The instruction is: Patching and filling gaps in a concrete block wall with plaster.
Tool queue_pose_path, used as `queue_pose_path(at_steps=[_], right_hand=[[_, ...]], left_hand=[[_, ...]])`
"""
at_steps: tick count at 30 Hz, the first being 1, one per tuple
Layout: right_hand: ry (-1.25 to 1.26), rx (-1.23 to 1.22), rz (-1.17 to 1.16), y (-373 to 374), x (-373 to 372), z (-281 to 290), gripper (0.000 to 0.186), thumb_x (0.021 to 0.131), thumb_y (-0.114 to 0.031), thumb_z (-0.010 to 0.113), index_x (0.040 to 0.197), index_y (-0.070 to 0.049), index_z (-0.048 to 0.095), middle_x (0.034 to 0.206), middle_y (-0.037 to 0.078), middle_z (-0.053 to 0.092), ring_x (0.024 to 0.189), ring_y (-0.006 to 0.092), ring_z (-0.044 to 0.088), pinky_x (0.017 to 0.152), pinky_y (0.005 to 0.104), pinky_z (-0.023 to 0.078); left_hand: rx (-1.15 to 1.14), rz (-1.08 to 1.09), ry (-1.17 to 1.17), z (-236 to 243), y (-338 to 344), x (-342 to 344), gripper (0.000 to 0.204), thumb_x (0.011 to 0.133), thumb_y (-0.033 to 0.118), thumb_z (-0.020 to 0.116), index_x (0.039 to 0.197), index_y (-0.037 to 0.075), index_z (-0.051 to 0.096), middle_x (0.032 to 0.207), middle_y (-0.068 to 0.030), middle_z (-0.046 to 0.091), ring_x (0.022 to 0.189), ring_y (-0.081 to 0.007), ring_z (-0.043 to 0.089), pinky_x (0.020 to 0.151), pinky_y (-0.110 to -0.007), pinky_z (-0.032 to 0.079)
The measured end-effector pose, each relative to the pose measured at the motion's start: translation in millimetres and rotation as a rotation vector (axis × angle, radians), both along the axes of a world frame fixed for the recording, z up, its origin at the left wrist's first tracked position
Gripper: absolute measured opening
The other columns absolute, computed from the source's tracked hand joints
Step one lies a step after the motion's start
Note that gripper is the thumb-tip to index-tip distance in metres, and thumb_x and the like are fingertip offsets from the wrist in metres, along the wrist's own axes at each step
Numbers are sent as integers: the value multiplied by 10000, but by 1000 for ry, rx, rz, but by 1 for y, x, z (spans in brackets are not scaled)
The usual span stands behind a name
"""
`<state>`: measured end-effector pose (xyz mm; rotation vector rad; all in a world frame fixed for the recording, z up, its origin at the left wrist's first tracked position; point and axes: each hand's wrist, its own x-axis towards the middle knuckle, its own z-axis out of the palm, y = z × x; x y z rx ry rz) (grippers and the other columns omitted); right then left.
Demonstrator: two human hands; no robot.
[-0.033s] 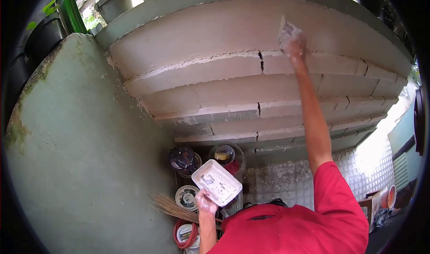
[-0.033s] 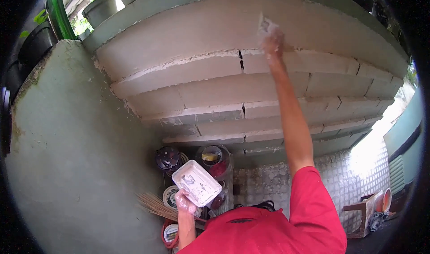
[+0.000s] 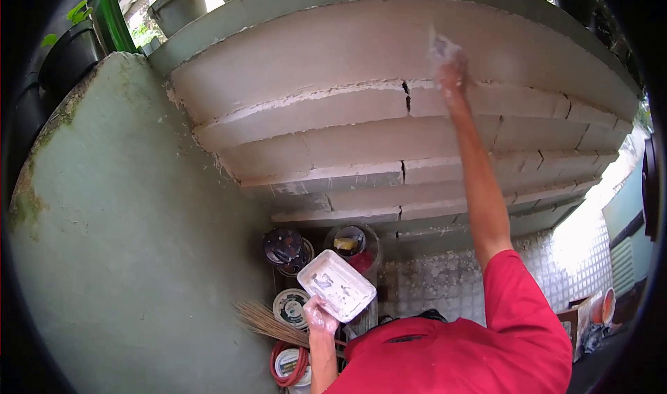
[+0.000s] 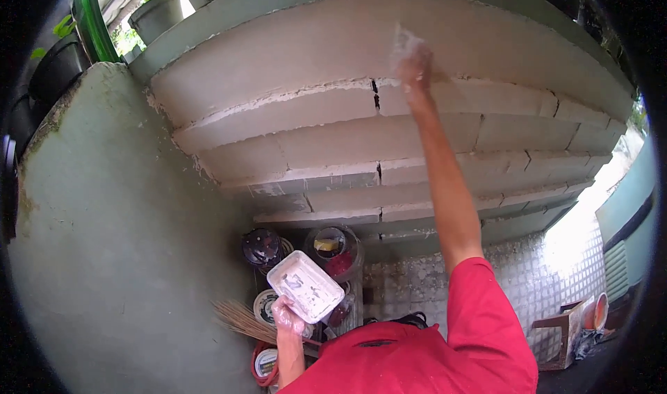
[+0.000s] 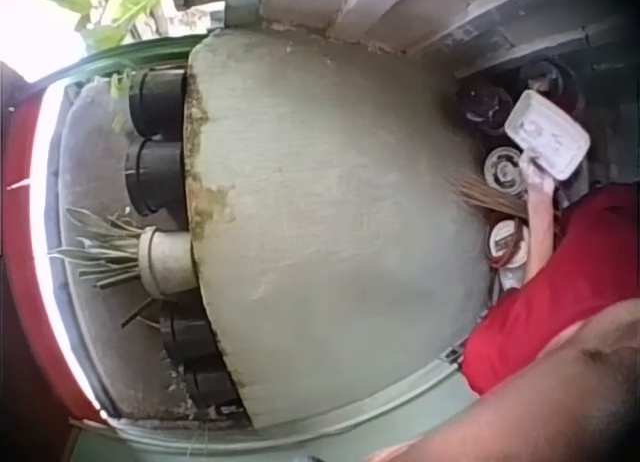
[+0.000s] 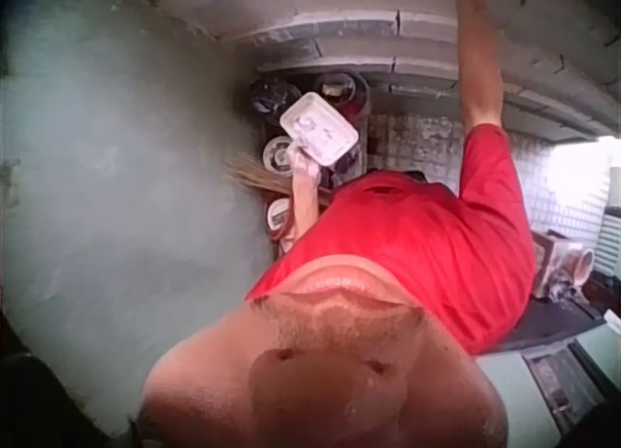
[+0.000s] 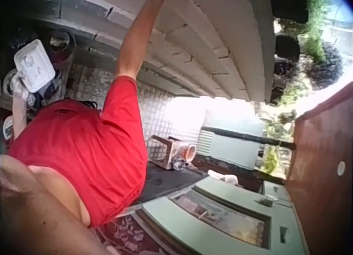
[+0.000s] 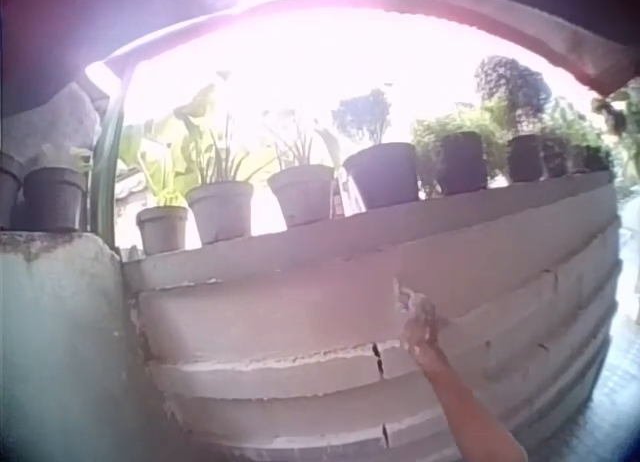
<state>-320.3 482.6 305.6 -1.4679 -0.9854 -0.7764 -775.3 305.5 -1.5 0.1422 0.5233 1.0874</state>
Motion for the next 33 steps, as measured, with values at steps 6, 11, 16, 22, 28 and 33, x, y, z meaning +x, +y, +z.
queue_pose_path(at_steps=[6, 11, 16, 22, 28, 33], right_hand=[[83, -280, 314, 63, -123, -7, 318, 853, -50, 478, 1137, 18, 605, 946, 254, 654, 867, 433, 616, 756, 510, 505], [24, -52, 485, 71, -128, -15, 332, 852, -129, 537, 1148, 7, 598, 950, 235, 652, 862, 391, 624, 745, 468, 512], [87, 76, 9, 12, 27, 25, 326, 905, -273, 580, 1133, -40, 586, 813, 136, 584, 753, 293, 612, 688, 411, 502], [-201, 191, -152, 39, 7, 24, 189, 862, -206, 583, 916, -41, 657, 757, 189, 650, 743, 386, 653, 723, 475, 526], [31, -201, 225, 64, -135, 39, 294, 791, -89, 542, 1066, -12, 614, 899, 253, 656, 786, 444, 639, 745, 538, 512], [-233, -312, 257, 30, -156, 37, 227, 785, -54, 585, 1000, 11, 620, 922, 208, 681, 895, 375, 676, 774, 435, 561]], left_hand=[[52, 43, -50, 3, -6, -9, 661, 634, 40, 474, 1293, -10, 477, 1246, -148, 582, 1180, -355, 547, 1052, -507, 422], [-9, 67, 12, 6, 4, -9, 663, 616, 41, 475, 1276, -7, 496, 1236, -149, 586, 1175, -357, 549, 1048, -507, 427], [16, 19, -23, 12, 11, -9, 668, 607, 41, 475, 1272, -10, 502, 1224, -150, 593, 1165, -357, 555, 1043, -504, 434], [23, -4, -5, 12, 27, -3, 660, 630, 57, 475, 1286, -4, 503, 1248, -155, 590, 1171, -362, 558, 1039, -521, 435], [5, -43, -7, 14, 34, 12, 662, 630, 70, 478, 1287, -9, 497, 1250, -161, 588, 1168, -364, 558, 1040, -526, 433], [-8, -56, -13, 11, 27, 20, 664, 615, 51, 483, 1274, -24, 490, 1233, -168, 589, 1169, -364, 554, 1044, -513, 430]])
